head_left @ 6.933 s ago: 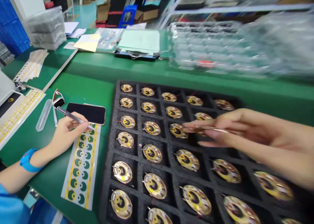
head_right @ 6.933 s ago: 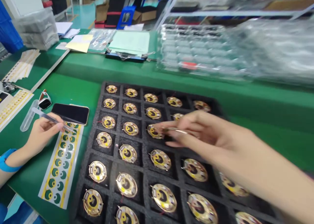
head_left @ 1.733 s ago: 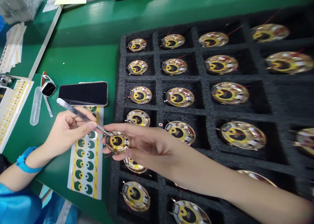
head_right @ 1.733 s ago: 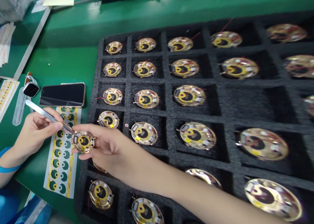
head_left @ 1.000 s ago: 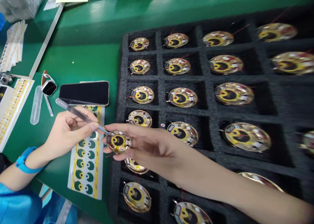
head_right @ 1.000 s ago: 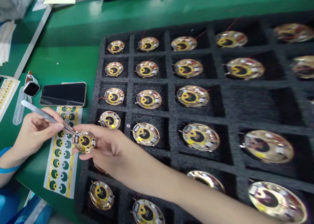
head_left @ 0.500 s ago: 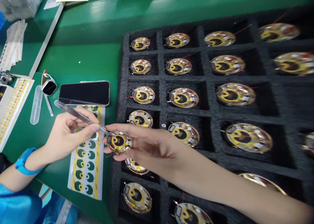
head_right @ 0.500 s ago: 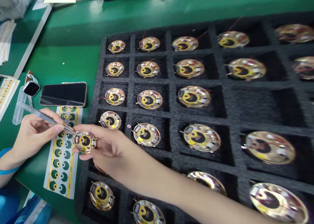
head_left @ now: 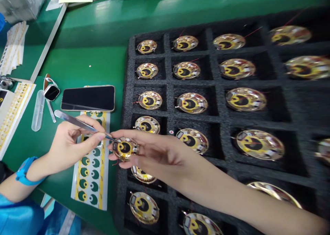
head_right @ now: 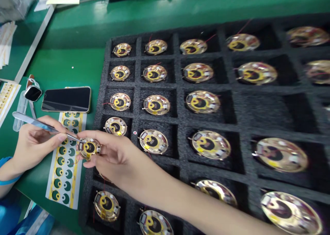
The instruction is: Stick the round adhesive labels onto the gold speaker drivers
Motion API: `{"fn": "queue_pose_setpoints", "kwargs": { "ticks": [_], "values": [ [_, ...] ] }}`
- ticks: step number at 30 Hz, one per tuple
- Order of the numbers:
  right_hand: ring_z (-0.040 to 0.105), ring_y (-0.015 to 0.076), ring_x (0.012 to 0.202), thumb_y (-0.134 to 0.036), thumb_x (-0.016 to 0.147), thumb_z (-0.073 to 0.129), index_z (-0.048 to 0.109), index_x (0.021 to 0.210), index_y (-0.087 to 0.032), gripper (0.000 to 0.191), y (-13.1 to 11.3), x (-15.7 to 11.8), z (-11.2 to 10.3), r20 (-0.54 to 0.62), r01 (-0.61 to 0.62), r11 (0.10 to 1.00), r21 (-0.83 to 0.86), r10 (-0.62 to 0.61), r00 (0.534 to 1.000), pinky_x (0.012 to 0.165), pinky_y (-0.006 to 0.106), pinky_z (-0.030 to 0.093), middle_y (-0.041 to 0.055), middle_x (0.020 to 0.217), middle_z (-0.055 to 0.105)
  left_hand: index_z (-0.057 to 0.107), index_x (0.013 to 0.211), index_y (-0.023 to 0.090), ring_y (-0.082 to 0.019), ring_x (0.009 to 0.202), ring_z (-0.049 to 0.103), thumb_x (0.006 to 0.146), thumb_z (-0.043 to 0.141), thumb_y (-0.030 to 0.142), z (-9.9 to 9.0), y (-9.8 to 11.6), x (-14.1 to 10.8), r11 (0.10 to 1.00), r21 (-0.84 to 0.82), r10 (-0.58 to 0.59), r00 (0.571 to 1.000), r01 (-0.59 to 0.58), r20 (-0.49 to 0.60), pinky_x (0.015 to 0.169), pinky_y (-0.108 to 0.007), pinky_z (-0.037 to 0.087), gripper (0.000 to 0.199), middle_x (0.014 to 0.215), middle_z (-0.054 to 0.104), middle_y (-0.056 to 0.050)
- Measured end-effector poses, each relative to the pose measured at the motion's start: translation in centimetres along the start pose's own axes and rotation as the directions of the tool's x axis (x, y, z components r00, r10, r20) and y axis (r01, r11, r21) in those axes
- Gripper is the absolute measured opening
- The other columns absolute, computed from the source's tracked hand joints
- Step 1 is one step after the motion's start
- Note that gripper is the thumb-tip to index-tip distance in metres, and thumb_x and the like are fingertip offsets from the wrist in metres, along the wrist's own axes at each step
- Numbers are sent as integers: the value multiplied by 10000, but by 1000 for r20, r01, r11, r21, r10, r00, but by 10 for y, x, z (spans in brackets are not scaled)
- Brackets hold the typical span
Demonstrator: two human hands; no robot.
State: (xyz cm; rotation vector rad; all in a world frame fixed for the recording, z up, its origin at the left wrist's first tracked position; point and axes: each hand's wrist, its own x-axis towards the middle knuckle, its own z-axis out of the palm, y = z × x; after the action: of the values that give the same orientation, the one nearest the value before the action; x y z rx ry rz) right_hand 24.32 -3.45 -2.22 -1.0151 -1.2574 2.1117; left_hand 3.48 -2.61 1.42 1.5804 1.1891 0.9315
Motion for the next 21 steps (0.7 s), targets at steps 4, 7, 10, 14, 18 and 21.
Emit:
{"fn": "queue_pose_setpoints", "kwargs": {
  "ticks": [4,7,10,14,18,21],
  "values": [
    [721,148,731,-228,794,656,684,1009,-293,226,-3,2,7,-73,58,992,116,-49,996,650,242,621,-18,805,738,696,775,160,-133,692,711,794,692,79,2,-3,-5,996,58,75,997,-74,-19,653,-207,598,83,759,709,-17],
    [699,121,682,-169,764,658,668,895,-273,167,-12,2,11,-79,-5,994,108,13,997,588,193,597,-26,744,707,700,825,160,-161,726,726,798,690,65,4,-5,-10,982,101,161,987,-158,-18,705,-263,618,99,788,729,-33],
    [660,101,619,-155,756,647,648,844,-263,139,-15,2,13,-88,14,995,95,-6,996,537,167,564,-35,692,681,694,897,157,-174,762,742,802,676,35,4,-6,-13,960,118,251,968,-252,27,750,-292,630,155,846,757,-54],
    [567,84,487,-192,772,630,621,837,-263,97,-5,2,14,-104,77,992,96,-67,992,459,172,523,-45,644,656,678,941,158,-203,834,763,809,651,13,0,0,-12,907,110,389,910,-406,146,793,-324,642,198,889,785,-77],
    [536,74,460,-213,772,622,609,825,-256,70,-2,1,14,-87,63,995,71,-56,995,430,159,496,-38,642,644,682,903,198,-221,817,770,838,665,93,-3,7,-11,921,65,384,923,-384,3,778,-359,656,125,819,785,-37],
    [537,68,456,-217,783,614,615,818,-247,46,-8,1,13,-62,30,998,63,-26,998,436,160,502,-34,660,640,693,891,193,-203,777,770,836,698,126,-2,7,-10,924,-5,377,914,-382,-150,771,-333,656,87,803,778,-20]
  ]
}}
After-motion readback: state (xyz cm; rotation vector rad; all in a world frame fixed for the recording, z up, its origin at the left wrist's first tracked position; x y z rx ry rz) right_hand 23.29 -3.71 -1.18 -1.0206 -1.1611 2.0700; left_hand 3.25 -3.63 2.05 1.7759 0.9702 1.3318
